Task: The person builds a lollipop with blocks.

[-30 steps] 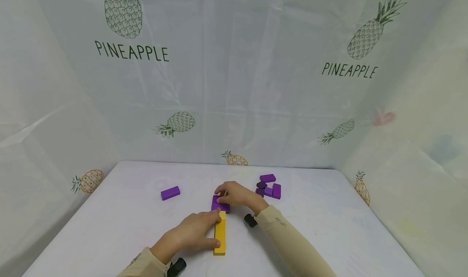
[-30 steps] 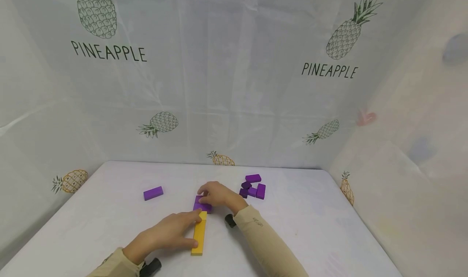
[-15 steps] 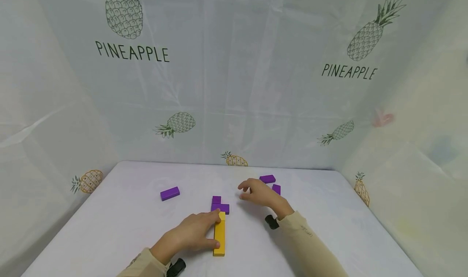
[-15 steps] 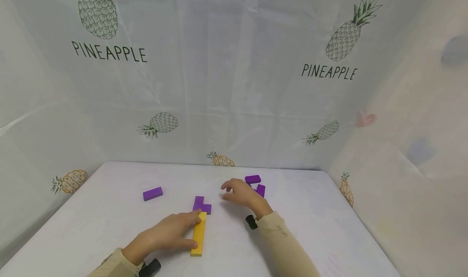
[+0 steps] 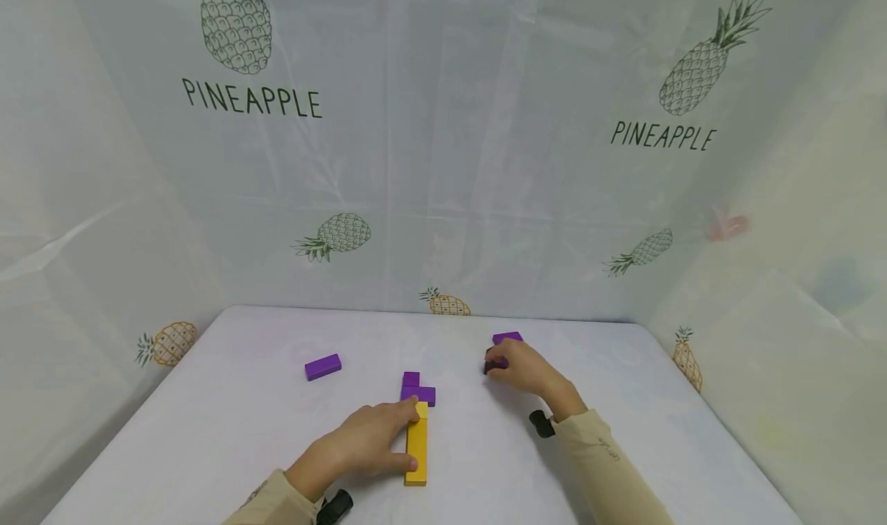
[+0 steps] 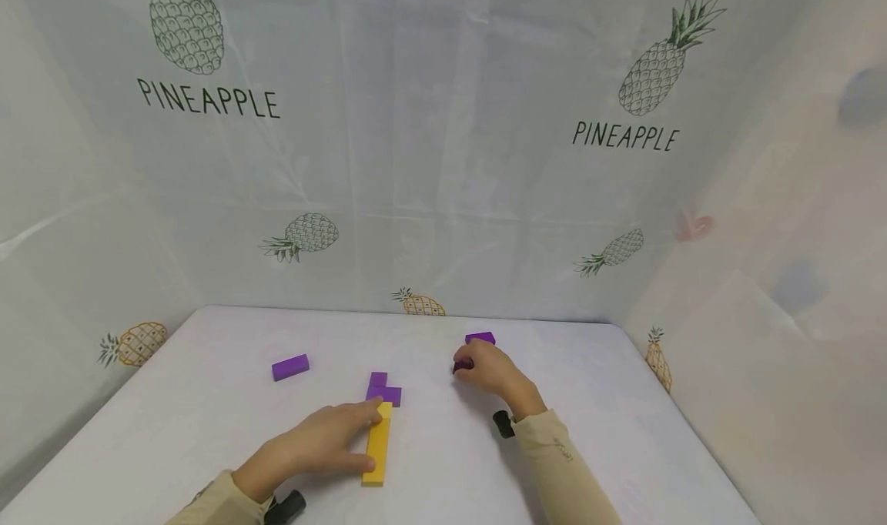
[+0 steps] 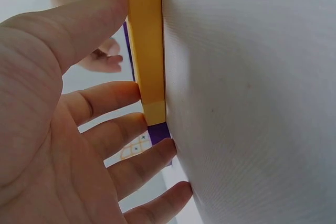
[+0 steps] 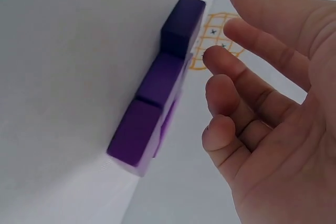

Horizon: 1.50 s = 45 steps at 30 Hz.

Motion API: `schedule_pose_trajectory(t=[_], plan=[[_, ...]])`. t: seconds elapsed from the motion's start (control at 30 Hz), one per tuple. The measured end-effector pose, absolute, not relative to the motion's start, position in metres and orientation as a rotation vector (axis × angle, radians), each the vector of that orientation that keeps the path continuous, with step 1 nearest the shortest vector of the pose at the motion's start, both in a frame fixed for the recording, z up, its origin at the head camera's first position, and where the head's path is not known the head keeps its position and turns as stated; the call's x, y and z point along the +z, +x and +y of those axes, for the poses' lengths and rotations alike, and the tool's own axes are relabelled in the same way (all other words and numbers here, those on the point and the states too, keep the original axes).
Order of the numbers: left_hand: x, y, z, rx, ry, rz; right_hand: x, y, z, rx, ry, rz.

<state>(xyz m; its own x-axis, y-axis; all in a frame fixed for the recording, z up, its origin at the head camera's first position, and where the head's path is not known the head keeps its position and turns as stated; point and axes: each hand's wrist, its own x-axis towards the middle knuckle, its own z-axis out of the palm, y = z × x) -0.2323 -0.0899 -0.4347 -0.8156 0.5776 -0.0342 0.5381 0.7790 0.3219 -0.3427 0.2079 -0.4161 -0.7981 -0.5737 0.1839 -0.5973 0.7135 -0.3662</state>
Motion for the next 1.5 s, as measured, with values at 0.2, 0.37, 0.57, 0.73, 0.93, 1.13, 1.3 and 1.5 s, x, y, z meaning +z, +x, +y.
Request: schedule_pose_trajectory(t=[0.2,0.37,0.57,0.73,0.93,1.13,1.3,1.5], plan=[[-0.436,-0.233,-0.090,0.450,0.891,2.836,-0.423,-0.343,0.211,0.603,0.927,-2.865],[-0.437,-0.233,-0.090,0.450,0.900,2.841,-0.427,-0.344,0.214,0.582,0.867,-2.878],[-0.437,-0.234,-0.091,0.462,0.897,2.833,-0.429,-0.345,0.217,0.575,0.810,-2.907],[-0.437,-0.233,-0.091,0.456,0.902,2.842,-0.429,-0.346,0.218,0.571,0.854,-2.866],[-0.436,-0.232,-0.091,0.471,0.896,2.845,-0.429,-0.344,0.218,0.553,0.764,-2.882],[-0.436,-0.232,-0.091,0.478,0.895,2.836,-0.430,-0.345,0.218,0.531,0.707,-2.900],[-0.436,-0.233,-0.091,0.471,0.909,2.840,-0.431,-0.346,0.216,0.519,0.724,-2.890],[-0.436,-0.233,-0.090,0.468,0.914,2.848,-0.433,-0.344,0.213,0.521,0.752,-2.886]])
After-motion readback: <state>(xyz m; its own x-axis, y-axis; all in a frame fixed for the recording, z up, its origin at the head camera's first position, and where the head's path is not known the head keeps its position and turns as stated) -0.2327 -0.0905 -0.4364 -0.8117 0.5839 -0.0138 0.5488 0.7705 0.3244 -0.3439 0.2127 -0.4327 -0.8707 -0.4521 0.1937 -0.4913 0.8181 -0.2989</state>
